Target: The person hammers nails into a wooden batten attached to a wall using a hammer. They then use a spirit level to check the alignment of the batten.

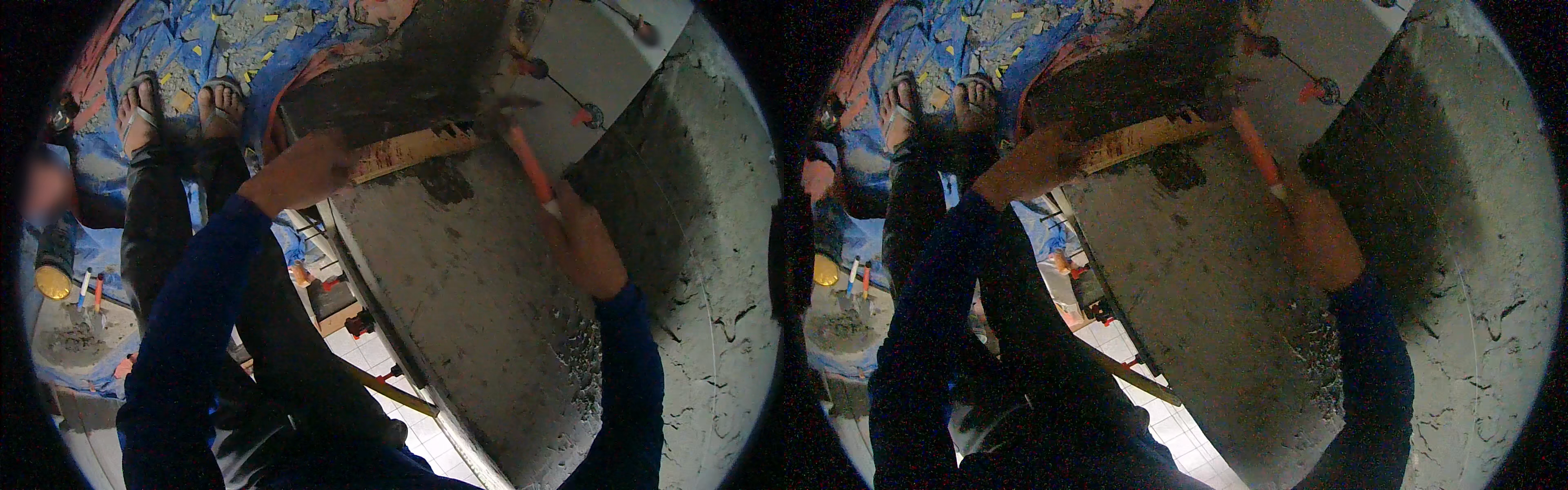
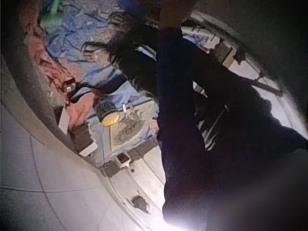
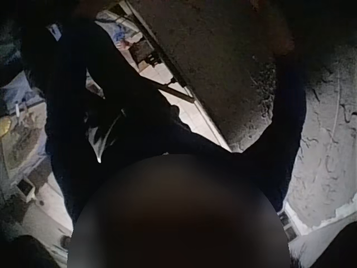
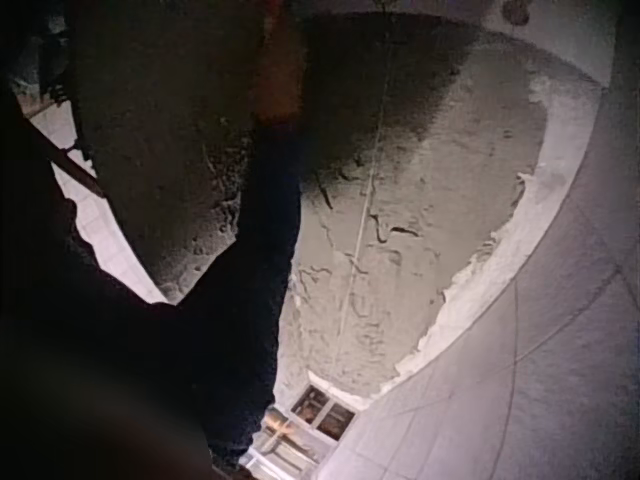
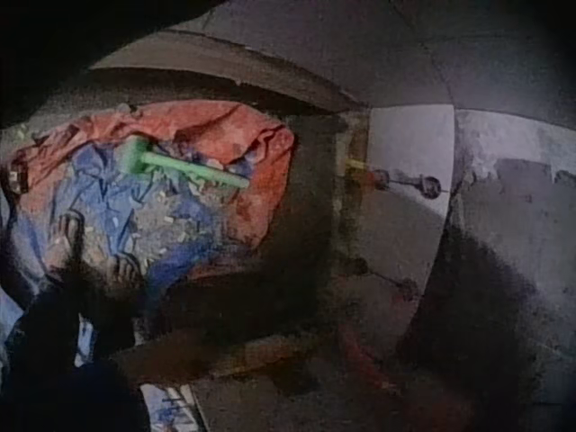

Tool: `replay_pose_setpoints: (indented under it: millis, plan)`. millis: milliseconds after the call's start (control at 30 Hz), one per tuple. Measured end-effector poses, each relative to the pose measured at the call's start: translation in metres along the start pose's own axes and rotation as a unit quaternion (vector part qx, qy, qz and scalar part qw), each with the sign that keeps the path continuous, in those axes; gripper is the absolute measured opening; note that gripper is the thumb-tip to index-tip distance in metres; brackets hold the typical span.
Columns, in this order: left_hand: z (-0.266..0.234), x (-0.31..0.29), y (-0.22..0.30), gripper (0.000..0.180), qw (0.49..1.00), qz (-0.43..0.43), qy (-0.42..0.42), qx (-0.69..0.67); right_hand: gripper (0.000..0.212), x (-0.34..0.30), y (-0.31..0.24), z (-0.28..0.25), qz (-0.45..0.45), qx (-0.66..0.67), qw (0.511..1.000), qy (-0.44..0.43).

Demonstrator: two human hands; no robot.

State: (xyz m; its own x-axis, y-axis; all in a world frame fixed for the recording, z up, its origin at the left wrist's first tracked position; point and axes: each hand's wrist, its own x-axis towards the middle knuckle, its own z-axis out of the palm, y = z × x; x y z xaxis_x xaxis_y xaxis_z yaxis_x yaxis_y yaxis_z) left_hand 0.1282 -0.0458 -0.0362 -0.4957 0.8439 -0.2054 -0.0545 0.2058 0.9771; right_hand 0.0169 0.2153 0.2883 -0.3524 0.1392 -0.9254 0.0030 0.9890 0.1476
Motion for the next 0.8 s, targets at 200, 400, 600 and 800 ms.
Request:
replay_pose_setpoints:
  millis: [200,400,600,800]
  plan:
    - [-0.01,-0.006,0.007,0.021,1.0,0.019,0.012,-0.018,0.047,0.044,-0.026,0.03,-0.171,0.023,0.983,0.071]
    - [-0.02,-0.002,0.009,0.036,0.999,-0.005,-0.049,0.022,0.052,0.055,-0.045,0.037,-0.184,0.117,0.976,-0.013]
    - [-0.023,0.011,0.01,0.05,0.993,-0.1,-0.058,-0.025,0.052,0.061,-0.044,0.035,-0.268,0.039,0.963,0.02]
    - [-0.023,0.01,0.016,0.047,0.991,-0.114,-0.014,-0.071,0.05,0.053,-0.038,0.042,-0.012,0.009,0.992,-0.121]
